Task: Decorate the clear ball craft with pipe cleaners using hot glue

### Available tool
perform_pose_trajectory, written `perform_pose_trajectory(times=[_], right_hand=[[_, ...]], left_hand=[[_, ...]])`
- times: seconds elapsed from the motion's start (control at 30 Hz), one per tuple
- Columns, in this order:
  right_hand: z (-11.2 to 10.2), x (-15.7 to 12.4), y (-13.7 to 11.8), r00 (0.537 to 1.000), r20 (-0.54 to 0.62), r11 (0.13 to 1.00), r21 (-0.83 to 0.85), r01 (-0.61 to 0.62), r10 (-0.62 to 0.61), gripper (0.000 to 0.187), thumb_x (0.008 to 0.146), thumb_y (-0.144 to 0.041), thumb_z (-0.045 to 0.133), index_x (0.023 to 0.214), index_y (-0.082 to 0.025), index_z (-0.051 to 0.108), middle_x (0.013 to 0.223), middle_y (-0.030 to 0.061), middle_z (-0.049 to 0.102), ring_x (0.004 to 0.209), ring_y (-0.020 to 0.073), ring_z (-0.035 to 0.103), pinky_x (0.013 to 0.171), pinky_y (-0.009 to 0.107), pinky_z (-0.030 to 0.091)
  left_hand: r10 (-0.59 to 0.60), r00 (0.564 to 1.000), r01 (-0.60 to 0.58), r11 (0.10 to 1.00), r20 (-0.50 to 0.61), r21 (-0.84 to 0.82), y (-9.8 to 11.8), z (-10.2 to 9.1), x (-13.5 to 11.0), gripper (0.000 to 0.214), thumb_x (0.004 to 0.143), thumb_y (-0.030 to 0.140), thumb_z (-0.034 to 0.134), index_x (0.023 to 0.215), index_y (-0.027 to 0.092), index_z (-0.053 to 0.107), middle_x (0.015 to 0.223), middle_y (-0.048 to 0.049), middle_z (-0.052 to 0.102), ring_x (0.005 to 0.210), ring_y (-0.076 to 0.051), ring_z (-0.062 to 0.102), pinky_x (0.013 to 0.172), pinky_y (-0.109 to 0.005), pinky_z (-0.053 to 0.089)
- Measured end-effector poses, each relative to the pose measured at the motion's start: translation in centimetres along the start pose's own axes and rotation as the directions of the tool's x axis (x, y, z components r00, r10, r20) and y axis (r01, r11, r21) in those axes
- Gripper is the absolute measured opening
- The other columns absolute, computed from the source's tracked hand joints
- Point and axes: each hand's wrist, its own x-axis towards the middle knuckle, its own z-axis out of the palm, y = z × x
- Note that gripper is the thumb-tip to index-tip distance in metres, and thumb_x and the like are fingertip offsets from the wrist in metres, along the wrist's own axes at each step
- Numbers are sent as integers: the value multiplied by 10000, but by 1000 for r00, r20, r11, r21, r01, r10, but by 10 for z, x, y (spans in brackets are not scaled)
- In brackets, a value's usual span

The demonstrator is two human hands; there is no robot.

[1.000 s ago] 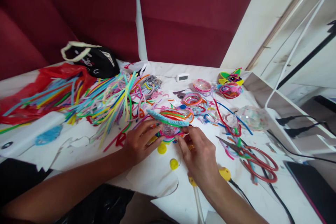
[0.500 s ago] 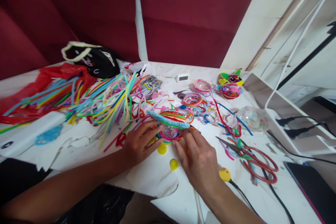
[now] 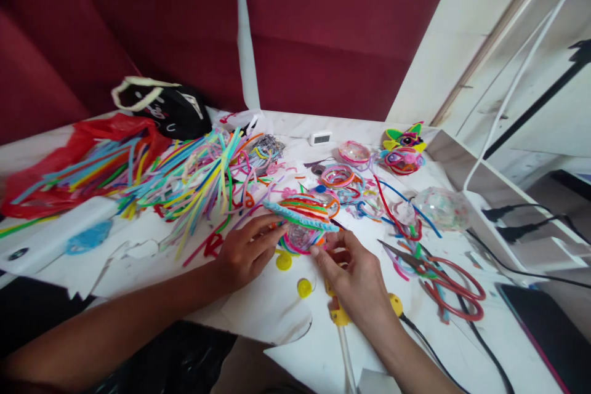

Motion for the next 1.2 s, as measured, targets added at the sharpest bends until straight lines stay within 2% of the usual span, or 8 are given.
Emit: perform_pose_trajectory(times=[0.1,0.2,0.4,0.53,0.7,0.97,1.1,1.2], right_hand=[[-1,8,1,998,46,999,22,-49,48,669,603,-720,820,966,-209,590,659,-19,631,476,131,537,346,232,433],[-3,15,5,997,67,999,-27,-37,39,677,614,-743,780,956,-186,603,612,-13,627,434,127,512,375,255,428],[-3,19,5,996,25,972,-216,94,-91,587,700,-720,698,935,-183,670,646,22,644,533,180,595,470,289,437],[-2,23,-3,979,11,899,-396,189,-201,518,783,-700,624,926,-208,702,683,25,681,538,179,591,524,306,422],[0,32,-16,951,-4,818,-511,265,-310,474,820,-669,595,895,-220,732,736,36,728,625,209,648,610,325,415],[-2,43,-19,952,10,784,-564,258,-306,470,831,-666,604,903,-221,738,784,38,760,706,233,697,665,336,438],[-3,45,-19,952,25,768,-584,262,-305,470,838,-666,605,905,-220,740,786,30,761,717,232,701,679,338,441],[-3,46,-19,949,29,762,-588,270,-314,454,840,-653,608,889,-222,741,775,26,758,705,228,697,665,334,439]], left_hand=[[-16,1000,16,1000,-4,-26,0,0,1,340,961,99,573,1291,162,623,1216,-147,692,981,-188,728,802,-296,632],[-18,1000,17,999,-24,-49,1,0,3,331,948,105,617,1274,160,637,1197,-134,696,957,-169,733,807,-278,631],[-99,992,90,990,-75,-111,-1,1,8,247,955,117,623,1185,174,693,1149,-98,712,959,-142,736,835,-252,625],[-181,977,167,979,-114,-118,-4,0,13,183,949,141,641,1097,182,740,1088,-85,735,1020,-171,724,896,-304,622],[-292,952,271,944,-93,-189,-7,1,14,190,938,151,657,1094,195,757,1093,-82,734,1016,-175,724,877,-315,628],[-370,928,352,910,-47,-217,-8,1,15,205,953,188,633,1124,210,743,1118,-80,718,1015,-188,716,875,-340,625],[-419,907,398,887,-46,-233,-5,0,14,207,943,213,647,1133,215,730,1128,-84,704,1039,-196,705,797,-299,620],[-501,864,469,834,-44,-290,-5,2,11,135,908,228,682,1037,200,706,1105,-73,666,876,-153,711,688,-255,596]])
